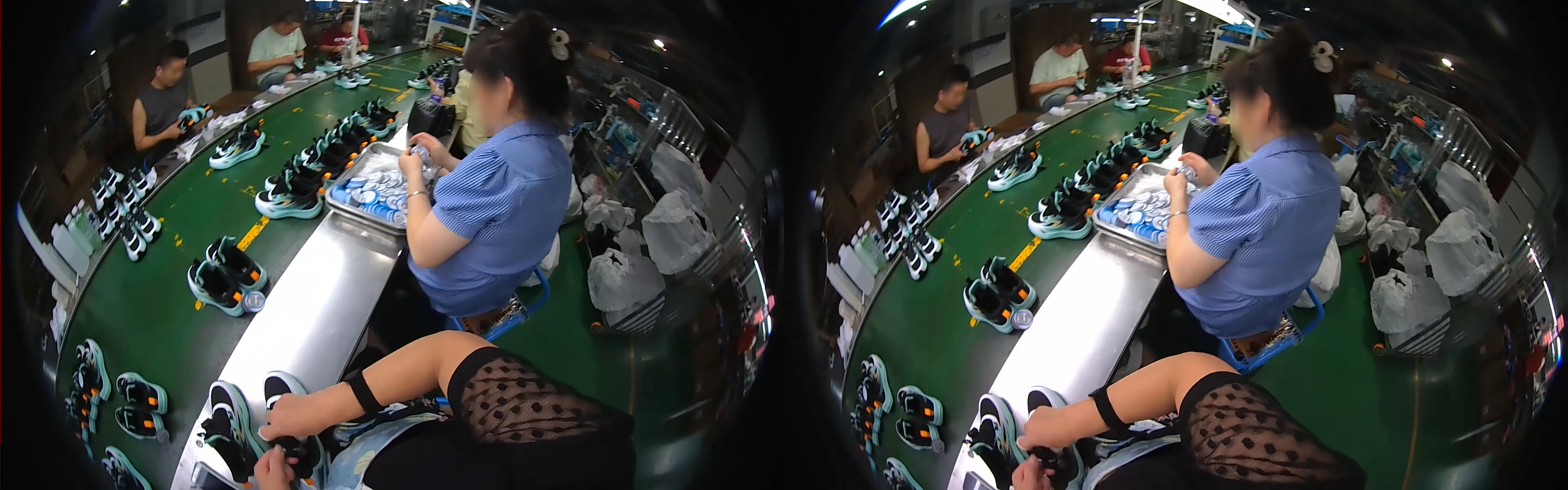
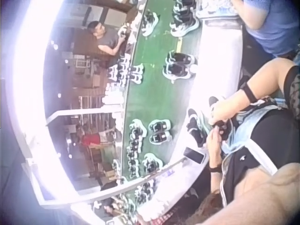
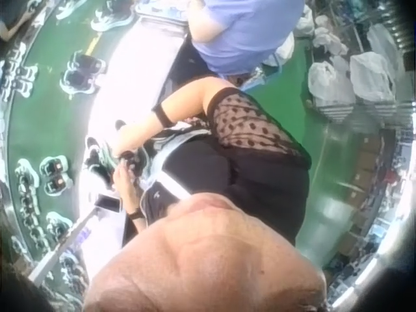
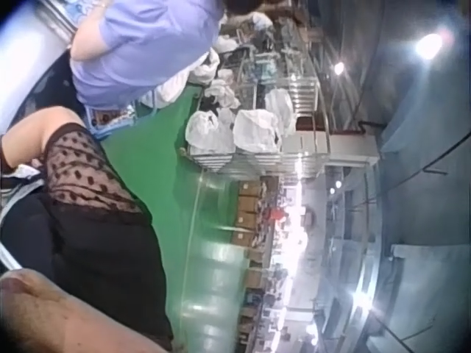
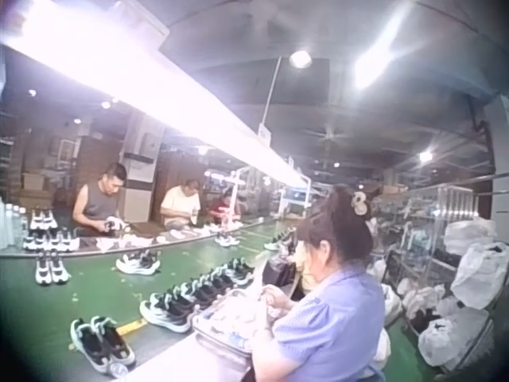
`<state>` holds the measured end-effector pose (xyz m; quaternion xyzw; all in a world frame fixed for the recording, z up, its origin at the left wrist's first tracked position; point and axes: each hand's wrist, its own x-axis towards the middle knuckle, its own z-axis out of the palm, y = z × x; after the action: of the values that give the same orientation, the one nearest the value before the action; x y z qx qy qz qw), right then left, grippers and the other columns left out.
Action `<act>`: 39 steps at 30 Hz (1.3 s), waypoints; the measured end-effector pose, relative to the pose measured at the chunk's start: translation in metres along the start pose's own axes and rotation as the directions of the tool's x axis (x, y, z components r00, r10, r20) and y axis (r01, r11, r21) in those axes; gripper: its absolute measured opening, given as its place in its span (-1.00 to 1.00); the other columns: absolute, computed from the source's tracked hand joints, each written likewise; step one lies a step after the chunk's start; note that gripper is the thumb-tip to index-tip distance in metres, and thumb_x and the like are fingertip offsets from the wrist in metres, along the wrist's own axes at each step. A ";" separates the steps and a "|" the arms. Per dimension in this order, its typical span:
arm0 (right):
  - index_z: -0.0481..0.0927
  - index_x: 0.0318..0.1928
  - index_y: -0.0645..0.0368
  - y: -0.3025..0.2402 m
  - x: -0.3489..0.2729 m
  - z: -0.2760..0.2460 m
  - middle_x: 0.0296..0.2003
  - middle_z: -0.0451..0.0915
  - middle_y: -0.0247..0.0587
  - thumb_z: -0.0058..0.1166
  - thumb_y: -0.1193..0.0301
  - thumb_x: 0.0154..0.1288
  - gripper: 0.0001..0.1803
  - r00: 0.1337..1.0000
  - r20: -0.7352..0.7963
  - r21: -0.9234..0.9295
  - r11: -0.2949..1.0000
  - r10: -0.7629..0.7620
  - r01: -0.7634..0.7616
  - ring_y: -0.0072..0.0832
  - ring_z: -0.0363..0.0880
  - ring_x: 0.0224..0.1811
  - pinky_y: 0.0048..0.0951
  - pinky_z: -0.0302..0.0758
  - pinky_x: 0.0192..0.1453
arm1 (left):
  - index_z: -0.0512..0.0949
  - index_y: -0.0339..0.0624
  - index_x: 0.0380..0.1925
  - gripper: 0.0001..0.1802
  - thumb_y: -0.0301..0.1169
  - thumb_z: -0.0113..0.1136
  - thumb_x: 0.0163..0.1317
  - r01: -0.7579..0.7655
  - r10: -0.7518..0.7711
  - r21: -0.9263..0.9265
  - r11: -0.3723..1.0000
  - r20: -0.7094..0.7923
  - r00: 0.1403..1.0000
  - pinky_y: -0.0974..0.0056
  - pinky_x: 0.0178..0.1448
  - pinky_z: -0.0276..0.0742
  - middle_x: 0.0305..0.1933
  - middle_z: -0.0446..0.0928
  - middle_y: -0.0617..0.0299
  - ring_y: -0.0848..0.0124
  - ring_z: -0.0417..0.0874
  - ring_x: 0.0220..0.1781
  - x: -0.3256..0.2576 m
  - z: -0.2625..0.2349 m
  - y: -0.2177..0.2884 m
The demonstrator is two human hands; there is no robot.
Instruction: Cleaning and assembling shoes on a factory production line.
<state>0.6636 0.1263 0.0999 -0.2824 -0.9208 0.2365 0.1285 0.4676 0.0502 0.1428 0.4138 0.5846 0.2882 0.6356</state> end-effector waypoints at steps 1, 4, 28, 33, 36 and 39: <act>0.47 -0.11 0.12 0.000 0.007 0.003 -0.43 0.58 0.00 0.23 0.45 -0.02 -0.61 0.999 -0.027 -0.009 1.000 0.021 -0.021 -0.01 0.65 -0.33 -0.05 0.52 -0.32 | 0.62 -0.23 -0.30 -0.74 -0.23 0.21 0.37 0.111 -0.110 -0.017 0.994 0.067 0.992 0.56 -0.51 0.22 -0.49 0.51 0.37 0.69 0.33 -0.58 -0.006 0.002 0.019; 0.49 -0.15 0.19 0.009 0.001 -0.010 -0.39 0.59 0.00 0.25 0.49 -0.04 -0.63 0.999 -0.040 0.349 0.937 -0.003 0.016 0.02 0.66 -0.23 -0.06 0.54 -0.21 | 0.60 -0.19 -0.33 -0.74 -0.21 0.22 0.38 0.165 -0.157 -0.073 0.984 0.106 0.982 0.55 -0.56 0.13 -0.54 0.47 0.42 0.72 0.24 -0.63 0.003 0.003 0.012; 0.55 0.06 -0.03 0.003 0.130 -0.044 -0.27 0.57 -0.09 0.35 0.47 -0.07 -0.42 0.957 0.270 0.180 0.982 -0.107 0.059 -0.10 0.60 -0.19 -0.18 0.52 -0.10 | 0.65 -0.28 -0.22 -0.84 -0.46 0.13 0.33 -0.255 0.613 0.623 0.739 -0.466 0.638 0.29 -0.22 0.48 -0.36 0.55 0.08 0.27 0.60 -0.33 0.045 -0.070 -0.032; 0.57 -0.02 0.07 0.004 0.130 -0.047 -0.35 0.65 -0.06 0.44 0.38 -0.12 -0.45 0.926 0.377 0.369 0.916 0.007 -0.157 -0.07 0.65 -0.22 -0.15 0.54 -0.15 | 0.65 -0.28 -0.21 -0.74 -0.29 0.17 0.38 -0.234 0.344 0.299 0.925 -0.399 0.850 0.32 -0.23 0.45 -0.36 0.58 0.22 0.45 0.57 -0.30 0.035 -0.074 -0.007; 0.57 -0.02 0.12 -0.003 0.125 -0.041 -0.28 0.65 -0.03 0.41 0.47 -0.14 -0.45 0.951 0.297 0.321 0.929 0.087 -0.185 -0.07 0.65 -0.21 -0.19 0.54 -0.13 | 0.61 -0.27 -0.26 -0.69 -0.20 0.28 0.29 -0.169 0.256 0.241 0.956 -0.397 0.882 0.33 -0.17 0.42 -0.35 0.59 0.27 0.46 0.54 -0.24 0.029 -0.073 0.002; 0.54 0.02 0.14 -0.011 0.114 -0.034 -0.23 0.65 -0.02 0.32 0.61 -0.12 -0.43 0.979 0.174 0.111 0.986 0.104 -0.125 -0.08 0.64 -0.20 -0.20 0.55 -0.13 | 0.60 -0.27 -0.30 -0.75 -0.28 0.32 0.20 -0.368 0.638 0.642 0.672 -0.249 0.729 0.26 -0.07 0.40 -0.36 0.59 0.24 0.32 0.48 -0.18 0.030 -0.061 -0.015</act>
<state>0.5789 0.1964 0.1465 -0.3058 -0.8943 0.3222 0.0537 0.4103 0.0800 0.1157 0.6480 0.6306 0.3637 0.2240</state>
